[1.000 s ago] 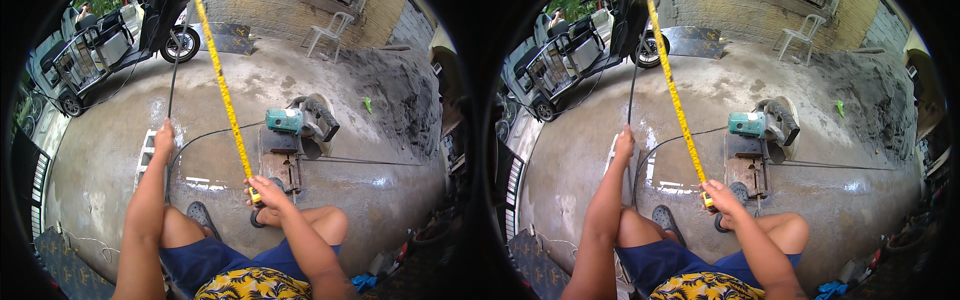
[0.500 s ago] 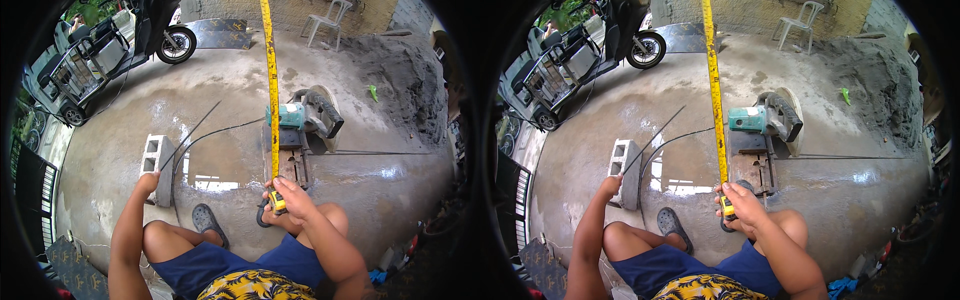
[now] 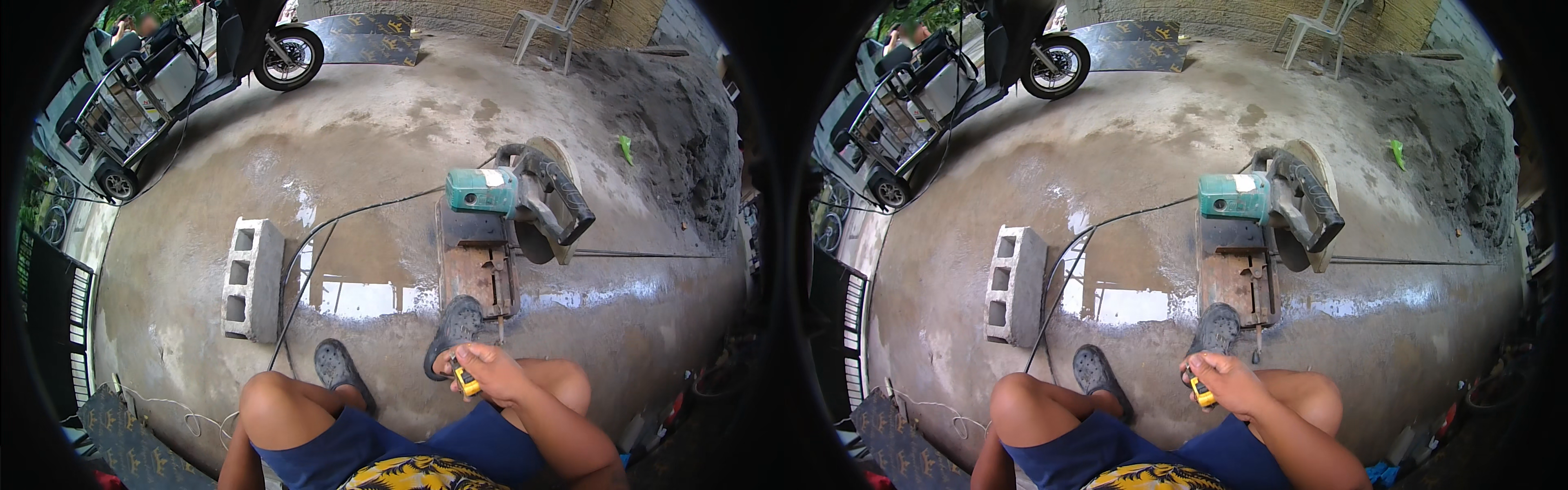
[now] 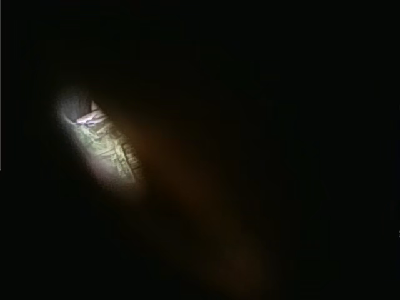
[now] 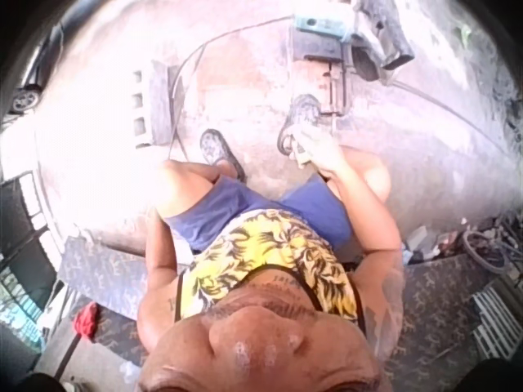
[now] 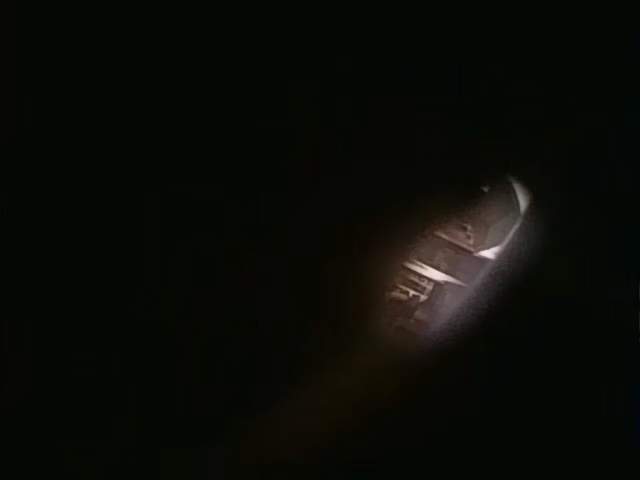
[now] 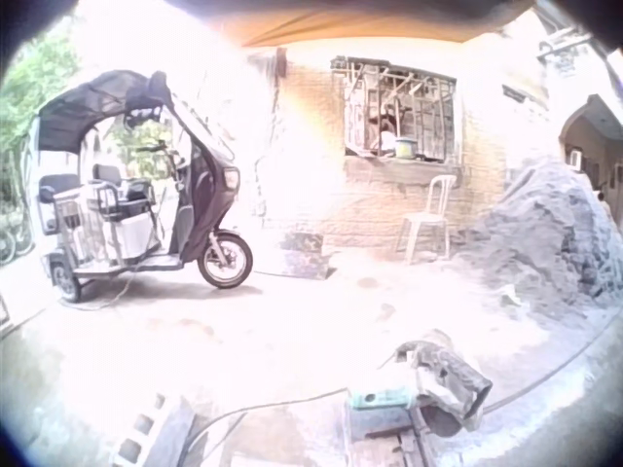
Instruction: The person measures metal rods with a tape measure and cuts them to length using a handheld angle grinder. The cut pieces are placed on the floor and later gathered into a bundle.
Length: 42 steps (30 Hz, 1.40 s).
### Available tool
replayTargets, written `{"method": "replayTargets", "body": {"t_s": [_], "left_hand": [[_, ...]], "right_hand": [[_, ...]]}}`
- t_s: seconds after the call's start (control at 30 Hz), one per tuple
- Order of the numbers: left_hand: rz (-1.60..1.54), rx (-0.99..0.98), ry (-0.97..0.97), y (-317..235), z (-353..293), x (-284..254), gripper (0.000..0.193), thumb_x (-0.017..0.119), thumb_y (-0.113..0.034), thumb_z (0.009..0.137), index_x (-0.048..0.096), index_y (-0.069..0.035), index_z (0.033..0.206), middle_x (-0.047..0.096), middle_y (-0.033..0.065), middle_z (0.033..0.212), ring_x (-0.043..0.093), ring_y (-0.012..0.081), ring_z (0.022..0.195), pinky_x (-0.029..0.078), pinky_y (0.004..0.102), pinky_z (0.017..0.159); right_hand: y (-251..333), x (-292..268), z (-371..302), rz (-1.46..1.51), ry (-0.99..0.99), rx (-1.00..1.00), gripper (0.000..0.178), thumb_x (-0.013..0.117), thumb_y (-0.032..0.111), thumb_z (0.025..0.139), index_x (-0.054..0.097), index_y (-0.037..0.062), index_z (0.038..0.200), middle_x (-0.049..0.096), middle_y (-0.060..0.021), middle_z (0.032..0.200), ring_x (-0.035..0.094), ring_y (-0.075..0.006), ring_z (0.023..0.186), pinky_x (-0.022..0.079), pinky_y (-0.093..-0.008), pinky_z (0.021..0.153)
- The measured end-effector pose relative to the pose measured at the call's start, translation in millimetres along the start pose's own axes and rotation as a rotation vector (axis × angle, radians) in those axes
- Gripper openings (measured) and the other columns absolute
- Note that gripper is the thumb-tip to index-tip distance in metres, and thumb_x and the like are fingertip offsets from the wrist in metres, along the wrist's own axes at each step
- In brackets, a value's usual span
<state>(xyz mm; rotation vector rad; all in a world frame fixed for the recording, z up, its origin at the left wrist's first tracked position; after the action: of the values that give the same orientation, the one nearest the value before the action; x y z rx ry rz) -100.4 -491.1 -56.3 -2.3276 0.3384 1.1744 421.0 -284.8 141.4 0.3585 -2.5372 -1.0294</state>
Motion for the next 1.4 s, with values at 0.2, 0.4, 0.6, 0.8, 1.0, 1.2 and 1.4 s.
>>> {"method": "replayTargets", "body": {"t_s": [0.2, 0.4, 0.6, 0.8, 1.0, 1.2, 1.4], "left_hand": [[0.279, 0.256, -0.075, -136, 25, -53, 0.059, 0.05, -0.052, 0.105, 0.076, -0.001, 0.09, 0.07, 0.0316, 0.087, 0.069, 0.0509, 0.086, 0.053, 0.0572, 0.077], [0.573, 0.589, -0.228, -335, 137, -86, 0.06, 0.046, -0.054, 0.106, 0.076, -0.004, 0.093, 0.073, 0.0271, 0.092, 0.07, 0.0481, 0.088, 0.056, 0.0572, 0.081], [0.58, 0.59, -0.621, -527, 186, -150, 0.059, 0.049, -0.056, 0.103, 0.062, -0.005, 0.131, 0.057, 0.0204, 0.145, 0.054, 0.039, 0.134, 0.042, 0.0624, 0.105], [0.335, 0.796, -0.382, -545, 145, -104, 0.065, 0.054, -0.054, 0.102, 0.054, -0.005, 0.145, 0.058, 0.0217, 0.144, 0.054, 0.038, 0.133, 0.041, 0.0556, 0.112], [0.165, 0.939, 0.265, -441, 13, -81, 0.04, 0.067, -0.029, 0.099, 0.066, 0.003, 0.124, 0.073, 0.0202, 0.111, 0.071, 0.0307, 0.102, 0.055, 0.0397, 0.091], [-0.004, 0.822, 0.434, -368, -86, -116, 0.034, 0.065, -0.015, 0.1, 0.063, 0.006, 0.126, 0.072, 0.0129, 0.108, 0.068, 0.0198, 0.1, 0.053, 0.0347, 0.09], [0.237, 1.009, 0.334, -334, -97, -79, 0.027, 0.063, -0.014, 0.101, 0.063, 0.006, 0.118, 0.067, 0.0107, 0.09, 0.062, 0.0157, 0.082, 0.052, 0.0324, 0.076]], "right_hand": [[0, 5, 5, -0.633, -0.082, -0.154, 0.046, 0.056, 0.049, 0.106, 0.073, 0.0074, 0.116, 0.071, -0.015, 0.094, 0.069, -0.0303, 0.093, 0.054, -0.0398, 0.085], [17, 9, 10, -0.606, -0.096, -0.127, 0.037, 0.06, 0.038, 0.107, 0.072, 0.0036, 0.115, 0.072, -0.0069, 0.098, 0.064, -0.014, 0.093, 0.052, -0.0314, 0.087], [34, 13, 8, -0.621, -0.14, -0.239, 0.035, 0.057, 0.036, 0.108, 0.072, 0.0039, 0.113, 0.069, -0.0074, 0.096, 0.062, -0.0152, 0.092, 0.05, -0.0317, 0.088], [66, 33, -10, -0.787, -0.09, -0.405, 0.037, 0.057, 0.044, 0.105, 0.073, 0.0135, 0.118, 0.072, -0.0116, 0.106, 0.066, -0.0341, 0.096, 0.051, -0.0413, 0.091], [119, 5, -94, -0.683, -0.308, -0.62, 0.033, 0.063, 0.041, 0.102, 0.075, 0.011, 0.111, 0.072, -0.0123, 0.111, 0.07, -0.0352, 0.1, 0.057, -0.0392, 0.083], [50, -129, -222, -0.242, -1.124, -1.014, 0.024, 0.061, 0.025, 0.104, 0.074, 0.0062, 0.109, 0.073, -0.0133, 0.101, 0.071, -0.0218, 0.089, 0.056, -0.0335, 0.078], [-252, -222, -119, -0.555, -1.369, -0.186, 0.028, 0.062, 0.035, 0.099, 0.073, 0.0118, 0.109, 0.072, -0.0194, 0.1, 0.071, -0.0408, 0.092, 0.057, -0.0487, 0.08]]}}
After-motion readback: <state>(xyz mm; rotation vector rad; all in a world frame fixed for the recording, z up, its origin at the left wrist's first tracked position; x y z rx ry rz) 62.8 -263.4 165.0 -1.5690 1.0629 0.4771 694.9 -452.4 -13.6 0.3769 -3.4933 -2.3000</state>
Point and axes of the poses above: each hand's wrist, its own z-axis towards the middle knuckle, its own x-axis out of the palm, y = z × x, the point moved 7 cm from there along z, towards the middle knuckle
